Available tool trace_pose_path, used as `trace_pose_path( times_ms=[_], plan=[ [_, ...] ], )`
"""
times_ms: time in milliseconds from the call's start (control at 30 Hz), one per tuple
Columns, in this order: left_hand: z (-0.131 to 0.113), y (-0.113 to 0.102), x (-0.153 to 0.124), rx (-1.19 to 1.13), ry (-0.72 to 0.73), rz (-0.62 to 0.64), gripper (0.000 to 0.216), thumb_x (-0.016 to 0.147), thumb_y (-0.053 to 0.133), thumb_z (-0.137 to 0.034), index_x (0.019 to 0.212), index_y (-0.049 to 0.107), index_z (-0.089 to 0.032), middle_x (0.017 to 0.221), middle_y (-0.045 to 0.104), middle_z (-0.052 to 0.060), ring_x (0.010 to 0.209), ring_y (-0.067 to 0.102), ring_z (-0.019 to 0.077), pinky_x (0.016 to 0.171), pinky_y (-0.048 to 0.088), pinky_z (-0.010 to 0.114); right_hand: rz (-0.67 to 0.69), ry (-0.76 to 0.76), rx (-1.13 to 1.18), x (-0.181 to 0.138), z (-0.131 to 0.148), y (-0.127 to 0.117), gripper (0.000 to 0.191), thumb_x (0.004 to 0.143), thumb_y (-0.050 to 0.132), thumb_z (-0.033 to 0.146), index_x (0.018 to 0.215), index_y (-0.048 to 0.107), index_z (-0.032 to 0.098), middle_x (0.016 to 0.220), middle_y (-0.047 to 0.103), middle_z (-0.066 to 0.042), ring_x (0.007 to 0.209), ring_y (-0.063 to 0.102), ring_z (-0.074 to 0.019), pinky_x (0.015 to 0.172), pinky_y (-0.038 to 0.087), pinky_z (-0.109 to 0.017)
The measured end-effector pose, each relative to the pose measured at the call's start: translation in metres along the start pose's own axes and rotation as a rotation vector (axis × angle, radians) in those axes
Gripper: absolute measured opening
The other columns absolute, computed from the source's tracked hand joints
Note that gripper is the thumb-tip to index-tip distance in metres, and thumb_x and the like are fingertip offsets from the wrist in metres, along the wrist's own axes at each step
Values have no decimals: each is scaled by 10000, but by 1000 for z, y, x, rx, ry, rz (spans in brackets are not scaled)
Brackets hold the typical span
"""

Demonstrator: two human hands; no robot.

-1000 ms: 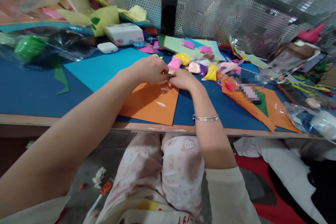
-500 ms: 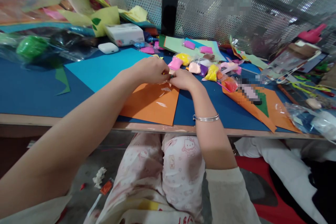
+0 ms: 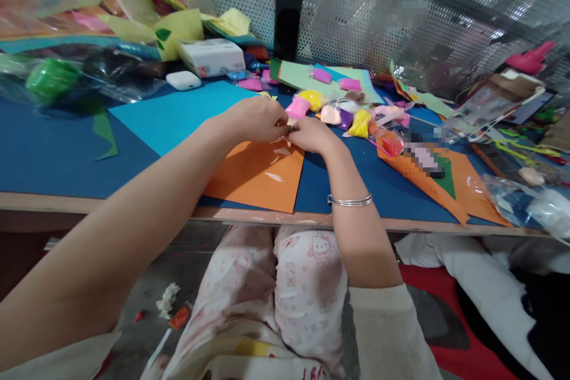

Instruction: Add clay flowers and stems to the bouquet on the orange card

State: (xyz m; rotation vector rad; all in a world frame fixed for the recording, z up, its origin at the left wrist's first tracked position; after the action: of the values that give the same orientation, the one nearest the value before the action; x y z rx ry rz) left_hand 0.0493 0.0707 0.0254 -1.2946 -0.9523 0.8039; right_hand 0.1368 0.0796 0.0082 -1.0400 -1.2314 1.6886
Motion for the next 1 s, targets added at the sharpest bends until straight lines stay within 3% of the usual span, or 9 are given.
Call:
trace_pose_path(
  times_ms=[333, 600, 1000],
  plan=[
    [0, 3, 2, 10, 9, 37, 377, 872, 411, -315, 1080, 679, -151, 924, 673, 112, 1007, 628, 296, 799, 444, 324, -13, -30, 8, 3, -2, 1, 165, 817, 521, 214, 751, 657, 148, 706, 638, -72, 626, 537, -162, 602, 357, -266],
    [-2, 7, 2, 25, 7, 76, 408, 879, 372, -290, 1121, 667, -145, 998, 676, 128, 1041, 611, 299, 833, 443, 333, -6, -25, 53, 2, -3, 1, 147, 808, 530, 214, 728, 641, 160, 539, 542, -21, 564, 521, -158, 588, 362, -252],
    [-3, 6, 0, 13, 22, 87, 430, 900, 360, -292, 1155, 668, -133, 1042, 689, 152, 1042, 622, 299, 809, 453, 344, -8, -29, 72, 1, -2, 0, 160, 816, 535, 218, 687, 615, 168, 509, 511, -11, 552, 501, -156, 596, 366, -255]
  ],
)
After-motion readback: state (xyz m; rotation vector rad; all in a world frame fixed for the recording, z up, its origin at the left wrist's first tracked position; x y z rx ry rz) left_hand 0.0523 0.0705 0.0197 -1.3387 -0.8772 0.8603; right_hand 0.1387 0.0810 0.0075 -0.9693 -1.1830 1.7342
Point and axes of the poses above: each hand's wrist, its own x-axis towards the middle knuckle, its own y-axis out of the palm, z = x × y, the point moved 7 cm from there along x, towards the middle knuckle
